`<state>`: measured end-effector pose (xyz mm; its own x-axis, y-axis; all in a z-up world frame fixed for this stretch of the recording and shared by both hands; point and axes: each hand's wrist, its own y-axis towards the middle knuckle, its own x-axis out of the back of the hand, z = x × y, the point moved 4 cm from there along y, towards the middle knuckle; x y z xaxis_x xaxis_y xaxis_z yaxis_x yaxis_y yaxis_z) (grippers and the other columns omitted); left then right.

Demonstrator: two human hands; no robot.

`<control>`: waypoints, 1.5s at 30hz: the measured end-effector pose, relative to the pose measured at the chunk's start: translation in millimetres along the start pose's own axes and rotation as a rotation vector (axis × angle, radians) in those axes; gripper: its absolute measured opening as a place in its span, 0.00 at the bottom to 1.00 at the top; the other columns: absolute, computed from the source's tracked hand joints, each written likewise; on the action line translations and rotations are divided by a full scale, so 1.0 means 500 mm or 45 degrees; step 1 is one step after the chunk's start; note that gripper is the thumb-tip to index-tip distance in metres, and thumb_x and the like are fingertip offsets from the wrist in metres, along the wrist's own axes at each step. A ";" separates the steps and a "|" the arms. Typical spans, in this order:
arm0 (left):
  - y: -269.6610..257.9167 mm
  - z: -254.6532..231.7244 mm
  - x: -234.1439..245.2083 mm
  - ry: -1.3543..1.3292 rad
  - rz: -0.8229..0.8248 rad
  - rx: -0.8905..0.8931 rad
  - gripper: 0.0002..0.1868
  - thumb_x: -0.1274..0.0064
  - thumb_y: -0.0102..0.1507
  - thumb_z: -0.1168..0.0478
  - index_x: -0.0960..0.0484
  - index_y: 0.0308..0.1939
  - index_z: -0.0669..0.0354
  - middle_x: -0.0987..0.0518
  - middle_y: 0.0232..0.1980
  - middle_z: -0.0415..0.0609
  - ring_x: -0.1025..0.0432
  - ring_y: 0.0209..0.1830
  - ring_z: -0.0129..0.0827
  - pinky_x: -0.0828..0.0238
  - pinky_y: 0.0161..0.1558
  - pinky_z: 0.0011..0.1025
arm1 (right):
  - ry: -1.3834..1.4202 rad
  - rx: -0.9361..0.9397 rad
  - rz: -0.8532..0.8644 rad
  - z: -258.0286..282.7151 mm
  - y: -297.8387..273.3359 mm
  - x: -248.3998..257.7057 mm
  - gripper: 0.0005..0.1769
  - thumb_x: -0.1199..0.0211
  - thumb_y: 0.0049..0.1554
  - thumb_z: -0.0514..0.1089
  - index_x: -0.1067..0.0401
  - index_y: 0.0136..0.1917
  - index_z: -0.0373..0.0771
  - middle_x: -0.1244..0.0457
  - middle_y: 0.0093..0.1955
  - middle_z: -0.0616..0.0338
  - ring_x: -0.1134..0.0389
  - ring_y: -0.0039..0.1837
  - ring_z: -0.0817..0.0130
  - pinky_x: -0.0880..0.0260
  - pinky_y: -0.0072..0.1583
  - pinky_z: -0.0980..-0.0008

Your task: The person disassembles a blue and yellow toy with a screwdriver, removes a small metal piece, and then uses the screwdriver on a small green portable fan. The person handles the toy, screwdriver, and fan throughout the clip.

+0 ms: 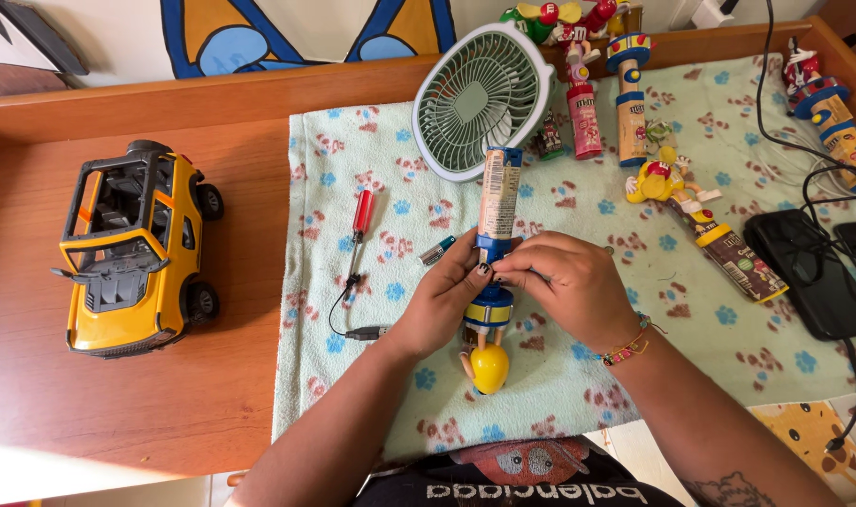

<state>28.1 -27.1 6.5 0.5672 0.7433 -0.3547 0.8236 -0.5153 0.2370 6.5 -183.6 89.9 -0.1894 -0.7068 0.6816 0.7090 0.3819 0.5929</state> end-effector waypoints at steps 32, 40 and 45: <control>0.000 -0.019 0.015 0.236 -0.292 -0.232 0.21 0.63 0.76 0.64 0.35 0.72 0.69 0.24 0.59 0.50 0.30 0.57 0.28 0.32 0.62 0.27 | -0.118 0.263 -0.078 0.018 0.022 -0.038 0.09 0.29 0.56 0.37 0.25 0.49 0.36 0.32 0.47 0.57 0.29 0.47 0.61 0.27 0.49 0.63; -0.005 -0.034 0.013 0.165 -0.246 -0.260 0.23 0.62 0.76 0.63 0.38 0.74 0.68 0.24 0.63 0.51 0.29 0.60 0.29 0.31 0.63 0.29 | 0.130 0.057 -0.103 0.019 0.028 -0.027 0.08 0.27 0.54 0.36 0.24 0.47 0.36 0.31 0.45 0.56 0.28 0.46 0.63 0.27 0.48 0.68; -0.009 -0.046 0.001 0.153 -0.177 -0.338 0.25 0.61 0.77 0.64 0.42 0.77 0.66 0.27 0.68 0.50 0.33 0.68 0.29 0.37 0.70 0.29 | 0.723 -0.128 -0.143 -0.011 0.013 -0.042 0.13 0.27 0.55 0.30 0.25 0.52 0.36 0.34 0.55 0.56 0.28 0.57 0.67 0.22 0.62 0.65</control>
<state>24.8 -14.7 26.1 0.4331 0.8518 -0.2947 0.8571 -0.2879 0.4273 18.8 -169.2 77.2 0.1070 -0.9586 0.2639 0.7720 0.2474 0.5855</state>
